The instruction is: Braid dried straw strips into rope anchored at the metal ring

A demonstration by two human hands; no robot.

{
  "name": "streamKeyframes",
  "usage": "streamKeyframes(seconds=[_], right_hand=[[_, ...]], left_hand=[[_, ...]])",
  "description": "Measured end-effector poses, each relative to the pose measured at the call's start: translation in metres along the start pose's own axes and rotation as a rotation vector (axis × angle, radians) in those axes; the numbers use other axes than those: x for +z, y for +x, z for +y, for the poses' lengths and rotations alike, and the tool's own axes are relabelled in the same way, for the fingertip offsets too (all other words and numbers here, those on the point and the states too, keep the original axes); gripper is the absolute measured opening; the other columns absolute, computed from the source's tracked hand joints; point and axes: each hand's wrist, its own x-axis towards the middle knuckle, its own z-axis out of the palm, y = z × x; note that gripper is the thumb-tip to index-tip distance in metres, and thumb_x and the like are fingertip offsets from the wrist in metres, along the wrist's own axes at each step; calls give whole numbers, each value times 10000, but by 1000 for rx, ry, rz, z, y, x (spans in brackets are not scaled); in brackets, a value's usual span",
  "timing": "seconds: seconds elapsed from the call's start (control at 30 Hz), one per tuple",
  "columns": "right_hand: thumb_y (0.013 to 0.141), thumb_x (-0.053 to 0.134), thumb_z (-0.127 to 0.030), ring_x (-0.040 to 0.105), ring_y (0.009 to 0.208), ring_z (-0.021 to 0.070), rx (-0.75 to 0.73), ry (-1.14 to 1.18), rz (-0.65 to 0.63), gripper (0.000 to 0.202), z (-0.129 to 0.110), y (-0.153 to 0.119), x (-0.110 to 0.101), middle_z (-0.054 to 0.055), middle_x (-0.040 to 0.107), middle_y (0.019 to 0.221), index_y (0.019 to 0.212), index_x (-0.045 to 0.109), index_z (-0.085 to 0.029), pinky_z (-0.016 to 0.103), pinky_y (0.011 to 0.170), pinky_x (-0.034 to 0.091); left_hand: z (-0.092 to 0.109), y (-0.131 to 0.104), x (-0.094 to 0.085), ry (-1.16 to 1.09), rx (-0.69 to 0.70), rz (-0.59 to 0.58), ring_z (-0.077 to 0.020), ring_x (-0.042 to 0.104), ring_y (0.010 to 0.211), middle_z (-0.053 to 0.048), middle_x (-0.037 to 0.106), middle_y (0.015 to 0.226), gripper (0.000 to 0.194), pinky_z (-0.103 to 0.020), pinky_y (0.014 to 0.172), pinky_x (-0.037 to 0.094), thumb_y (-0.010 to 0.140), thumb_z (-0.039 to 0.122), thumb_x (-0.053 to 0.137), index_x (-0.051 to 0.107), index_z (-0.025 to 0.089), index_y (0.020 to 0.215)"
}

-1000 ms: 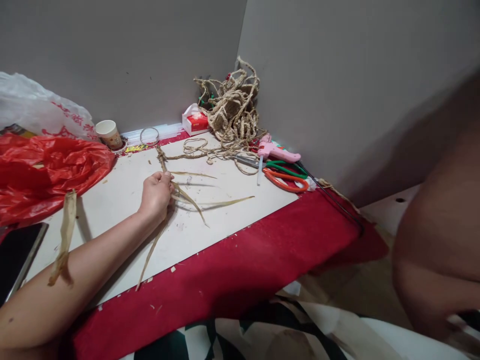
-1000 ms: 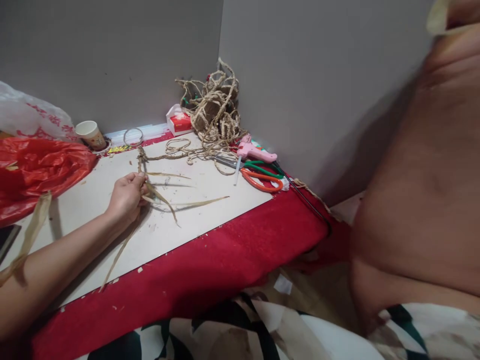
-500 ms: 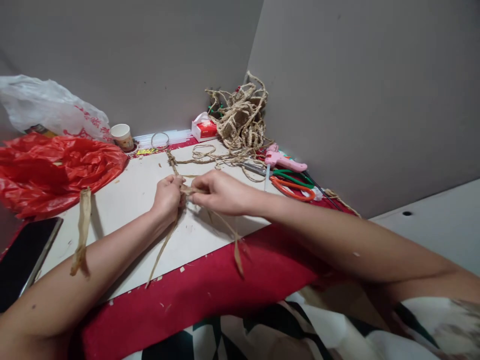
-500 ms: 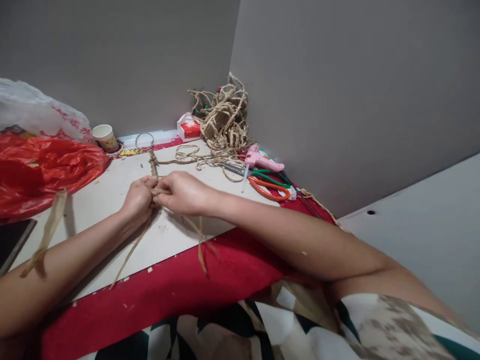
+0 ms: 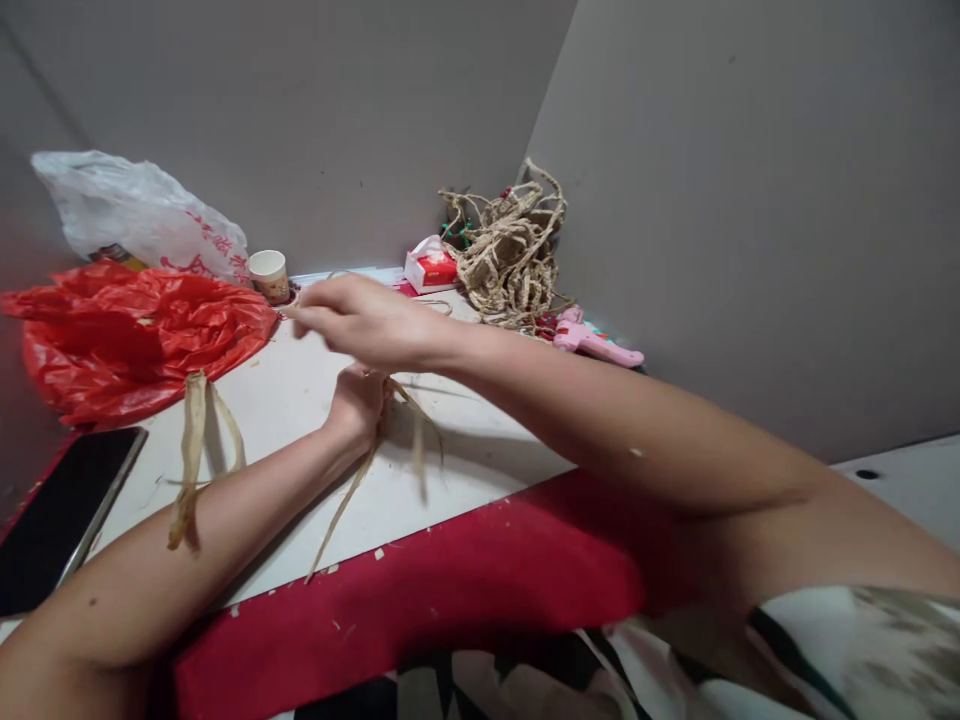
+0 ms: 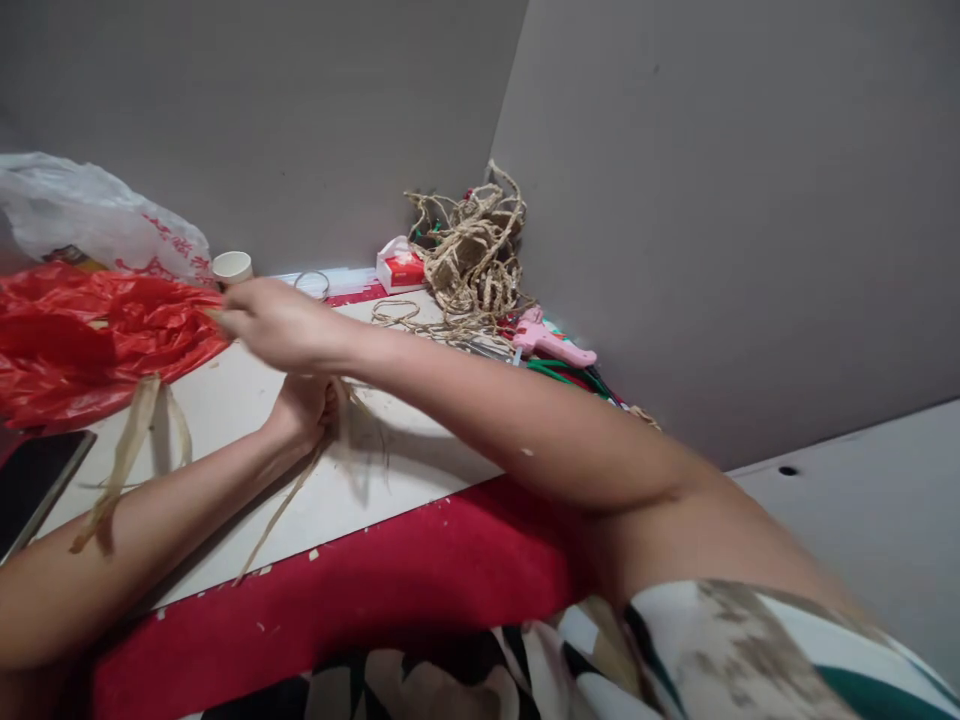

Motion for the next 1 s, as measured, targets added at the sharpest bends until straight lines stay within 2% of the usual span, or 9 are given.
streamKeyframes(seconds=[0.13, 0.2, 0.3, 0.4, 0.53, 0.77, 0.9, 1.0], right_hand=[[887, 516, -229, 405, 477, 57, 210, 91, 26, 204, 56, -42, -30, -21, 542, 561, 709, 542, -134, 200, 493, 312], [850, 541, -180, 415, 465, 54, 313, 137, 42, 170, 77, -57, -35, -15, 561, 571, 687, 549, -130, 197, 481, 323], [787, 590, -150, 449, 471, 58, 377, 181, 48, 128, 94, -66, -32, -16, 560, 563, 662, 581, -120, 193, 474, 345], [738, 628, -155, 443, 458, 57, 367, 193, 77, 106, 100, -67, -26, -31, 534, 521, 645, 600, -111, 194, 470, 347], [734, 607, -142, 433, 469, 53, 308, 195, 92, 82, 102, -65, -20, -44, 513, 518, 660, 603, -106, 192, 480, 341], [735, 587, -127, 425, 506, 58, 236, -3, 135, 105, 110, -60, -16, -29, 528, 532, 634, 610, -109, 196, 507, 308], [757, 582, -171, 428, 519, 71, 244, -60, 101, 165, 112, -58, -17, -9, 554, 550, 604, 607, -112, 215, 521, 299], [746, 575, -139, 438, 531, 79, 253, -106, 58, 163, 113, -55, -17, -5, 559, 554, 588, 604, -114, 227, 541, 299]], left_hand=[[-2, 4, 2, -30, -3, -97, -40, 205, 322, 100, 313, 410, 99, -166, 329, 138, 761, 207, 548, 485, 177, 690], [-1, 4, 1, -26, 0, -100, -35, 200, 323, 100, 320, 406, 96, -160, 331, 137, 765, 199, 554, 490, 170, 700], [1, 3, 1, -21, -7, -101, -34, 187, 322, 103, 311, 397, 87, -159, 329, 132, 764, 199, 565, 501, 167, 714], [1, 3, 2, -18, -7, -104, -31, 186, 321, 101, 314, 400, 93, -163, 330, 140, 759, 211, 584, 514, 166, 719], [0, 4, 3, 0, -1, -103, -33, 208, 323, 90, 318, 397, 135, -165, 334, 156, 767, 204, 581, 498, 167, 668], [0, 6, 3, 52, -11, -89, -34, 204, 314, 79, 301, 386, 202, -182, 328, 134, 761, 194, 583, 471, 173, 594], [0, 6, 3, 86, -14, -84, -38, 219, 314, 69, 319, 387, 234, -190, 329, 144, 775, 210, 568, 456, 174, 572], [-1, 7, 2, 106, -14, -89, -37, 223, 313, 68, 328, 392, 244, -191, 329, 156, 775, 232, 582, 459, 174, 573]])
